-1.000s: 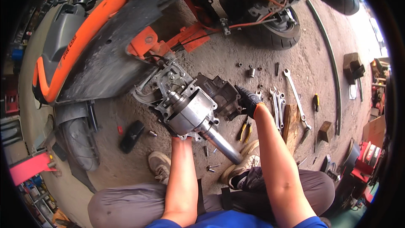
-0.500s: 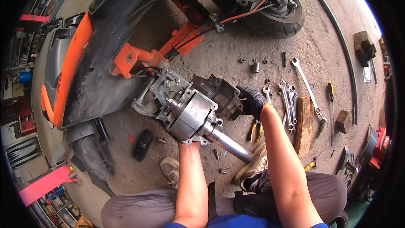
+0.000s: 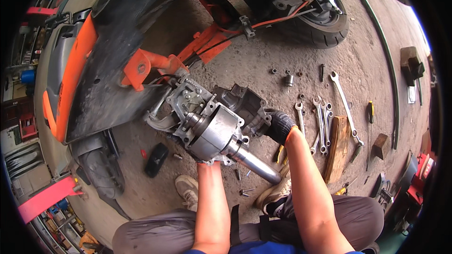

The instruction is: The person assembles a scooter motor by inserting a cylindrical rotor into the stator housing, aligning and seating a metal cover, and tightening fasteners. The person handles the rotor, stator, cover, and bolts while seated on the floor in a workshop.

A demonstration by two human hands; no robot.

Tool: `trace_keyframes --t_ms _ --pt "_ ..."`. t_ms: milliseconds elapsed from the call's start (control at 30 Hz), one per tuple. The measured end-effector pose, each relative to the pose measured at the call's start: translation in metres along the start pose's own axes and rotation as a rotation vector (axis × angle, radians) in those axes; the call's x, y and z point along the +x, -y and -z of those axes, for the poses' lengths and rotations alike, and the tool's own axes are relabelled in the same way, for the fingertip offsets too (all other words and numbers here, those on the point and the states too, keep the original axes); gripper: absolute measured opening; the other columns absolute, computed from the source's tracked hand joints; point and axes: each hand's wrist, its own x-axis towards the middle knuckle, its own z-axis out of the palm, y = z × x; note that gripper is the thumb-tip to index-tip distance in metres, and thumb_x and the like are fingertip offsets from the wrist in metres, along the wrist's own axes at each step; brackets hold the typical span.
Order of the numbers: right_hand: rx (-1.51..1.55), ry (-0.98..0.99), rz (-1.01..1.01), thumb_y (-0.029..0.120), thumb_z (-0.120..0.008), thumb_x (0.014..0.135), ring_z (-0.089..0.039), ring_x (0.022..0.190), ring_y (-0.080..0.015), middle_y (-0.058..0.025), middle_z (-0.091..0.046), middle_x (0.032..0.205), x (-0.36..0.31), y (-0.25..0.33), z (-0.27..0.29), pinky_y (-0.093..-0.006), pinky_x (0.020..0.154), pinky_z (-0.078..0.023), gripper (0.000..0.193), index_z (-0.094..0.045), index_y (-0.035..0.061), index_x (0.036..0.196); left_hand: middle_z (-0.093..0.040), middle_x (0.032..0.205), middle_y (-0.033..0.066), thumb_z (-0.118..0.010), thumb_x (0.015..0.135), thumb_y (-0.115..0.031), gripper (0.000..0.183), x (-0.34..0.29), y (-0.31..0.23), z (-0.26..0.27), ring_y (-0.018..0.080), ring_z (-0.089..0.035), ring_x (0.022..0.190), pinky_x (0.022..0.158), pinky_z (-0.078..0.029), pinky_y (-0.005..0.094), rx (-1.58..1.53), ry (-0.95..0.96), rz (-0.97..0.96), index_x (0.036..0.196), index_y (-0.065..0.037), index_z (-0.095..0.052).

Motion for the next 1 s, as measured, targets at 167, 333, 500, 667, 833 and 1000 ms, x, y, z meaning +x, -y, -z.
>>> trace_keyframes --t_ms 167,333,500,667,833,1000 --pt "1.134 -0.045 -0.302 0.009 -0.069 0.095 -0.066 0.113 -0.0206 -0.0121 -0.070 0.125 -0.003 0.031 -0.006 -0.0316 0.102 -0.051 0.044 -0.059 -0.0046 0.136 -0.047 0.150 0.0139 -0.038 0.106 -0.050 0.064 0.006 -0.004 0.049 0.0285 -0.049 0.135 0.114 -0.040 0.0440 1.053 0.002 -0.236 0.152 -0.005 -0.039" --pt "1.104 -0.178 -0.230 0.010 -0.071 0.094 -0.065 0.114 -0.0197 -0.0115 -0.068 0.129 -0.008 0.059 0.030 -0.0303 0.099 -0.052 0.053 -0.054 -0.0051 0.143 -0.051 0.151 0.0096 -0.034 0.107 -0.054 0.064 -0.010 -0.006 -0.036 0.0271 -0.052 0.134 0.114 -0.042 0.0444 -0.156 -0.027 -0.154 0.156 -0.013 -0.038" --pt "-0.486 -0.340 0.330 0.010 -0.070 0.090 -0.069 0.105 -0.0202 -0.0071 -0.072 0.119 -0.016 0.031 0.059 -0.0297 0.089 -0.056 0.037 -0.067 0.0056 0.127 -0.047 0.155 0.0091 -0.033 0.106 -0.057 0.066 -0.020 -0.016 -0.061 0.0280 -0.049 0.138 0.117 -0.039 0.0464 -0.033 -0.121 -0.106 0.157 -0.014 -0.038" --pt "-0.813 -0.343 0.334 0.011 -0.069 0.083 -0.070 0.105 -0.0278 -0.0074 -0.073 0.114 -0.019 0.043 0.059 -0.0361 0.092 -0.057 0.032 -0.072 0.0135 0.115 -0.046 0.155 0.0096 -0.031 0.109 -0.051 0.063 -0.013 -0.019 -0.004 0.0274 -0.048 0.140 0.119 -0.036 0.0438 0.127 0.096 -0.201 0.158 -0.012 -0.034" --pt "-0.765 -0.483 0.345 0.010 -0.073 0.083 -0.070 0.099 -0.0293 -0.0098 -0.073 0.108 -0.039 0.081 0.067 -0.0364 0.087 -0.057 0.026 -0.072 0.0107 0.108 -0.049 0.152 0.0104 -0.031 0.111 -0.046 0.059 -0.007 -0.008 -0.021 0.0262 -0.051 0.135 0.117 -0.039 0.0419 -0.268 -0.032 -0.188 0.156 -0.008 -0.035" --pt "0.614 -0.414 0.107 0.007 -0.076 0.085 -0.068 0.095 -0.0210 -0.0057 -0.070 0.106 -0.050 0.102 0.073 -0.0329 0.084 -0.056 0.048 -0.061 0.0039 0.131 -0.054 0.149 0.0115 -0.037 0.106 -0.058 0.066 -0.006 -0.015 -0.034 0.0287 -0.056 0.131 0.113 -0.044 0.0445 -0.386 -0.029 -0.167 0.153 -0.011 -0.043"
